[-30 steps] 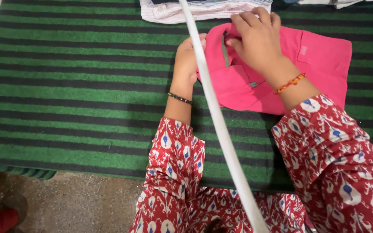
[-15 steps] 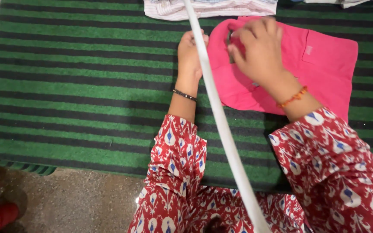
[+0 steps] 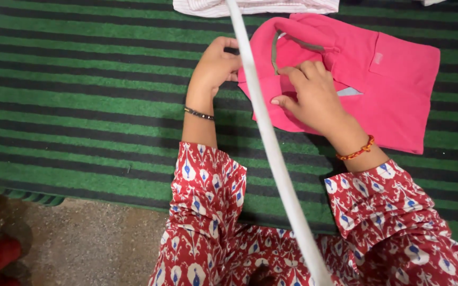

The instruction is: The person folds a pair of blue jeans, then a black polo shirt, a white button-up shirt, and a pink polo shirt on a green striped mat. Each item is folded neatly and stacked on top of the previous one.

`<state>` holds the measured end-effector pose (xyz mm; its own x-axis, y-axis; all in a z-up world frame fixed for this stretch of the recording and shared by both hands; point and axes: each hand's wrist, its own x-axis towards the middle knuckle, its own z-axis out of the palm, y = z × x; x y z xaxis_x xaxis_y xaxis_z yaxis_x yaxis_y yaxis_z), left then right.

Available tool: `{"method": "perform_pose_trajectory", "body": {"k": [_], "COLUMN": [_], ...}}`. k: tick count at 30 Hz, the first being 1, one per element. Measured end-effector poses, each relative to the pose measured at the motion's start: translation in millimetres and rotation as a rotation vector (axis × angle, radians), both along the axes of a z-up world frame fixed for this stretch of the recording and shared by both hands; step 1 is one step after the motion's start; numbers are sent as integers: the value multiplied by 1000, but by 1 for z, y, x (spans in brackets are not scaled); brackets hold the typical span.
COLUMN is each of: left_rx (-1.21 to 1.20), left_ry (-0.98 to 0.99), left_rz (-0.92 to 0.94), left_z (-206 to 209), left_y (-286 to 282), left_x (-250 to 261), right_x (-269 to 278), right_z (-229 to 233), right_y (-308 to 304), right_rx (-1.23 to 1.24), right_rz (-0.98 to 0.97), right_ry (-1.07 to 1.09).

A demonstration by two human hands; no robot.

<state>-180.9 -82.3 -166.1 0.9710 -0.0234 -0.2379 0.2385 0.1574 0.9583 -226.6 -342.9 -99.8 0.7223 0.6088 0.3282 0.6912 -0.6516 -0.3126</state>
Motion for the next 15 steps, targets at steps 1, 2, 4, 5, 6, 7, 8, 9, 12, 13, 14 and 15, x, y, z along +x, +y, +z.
{"method": "perform_pose_trajectory", "body": {"k": [1, 2, 4, 5, 6, 7, 8, 9, 12, 13, 14, 15], "left_rx": [-14, -28, -65, -87, -110, -218, -327, -435, -562, -544, -526, -507], "left_ry": [-29, -56, -79, -75, -72, -46, -18, 10, 3, -5, -12, -19], "left_rz": [-21, -45, -36, -3, 27, 37, 48, 59, 229, 273, 319, 365], "left_z": [4, 6, 7, 6, 4, 1, -3, -8, -26, -33, -40, -45], "left_y": [-1, -3, -4, -4, -5, -7, -8, -9, -24, -30, -36, -39], "left_x": [-2, -4, -4, -3, 0, 2, 4, 7, 20, 22, 24, 25], "right_x": [0, 0, 0, 0, 0, 0, 0, 0, -3, -5, -8, -9], "right_z": [-1, -2, -4, -4, -5, -5, -5, -5, -6, -7, -7, -6], "right_y": [0, 0, -2, -3, -5, -8, -10, -12, -16, -16, -17, -17], "right_rx": [8, 16, 56, 75, 106, 136, 167, 196, 245, 232, 217, 232], "right_rz": [-3, -9, -20, -25, -5, 15, 36, 34, -22, -72, -120, -139], "right_ry": [-5, -8, 13, 23, -4, -30, -57, -9, 66, 52, 39, 69]}}
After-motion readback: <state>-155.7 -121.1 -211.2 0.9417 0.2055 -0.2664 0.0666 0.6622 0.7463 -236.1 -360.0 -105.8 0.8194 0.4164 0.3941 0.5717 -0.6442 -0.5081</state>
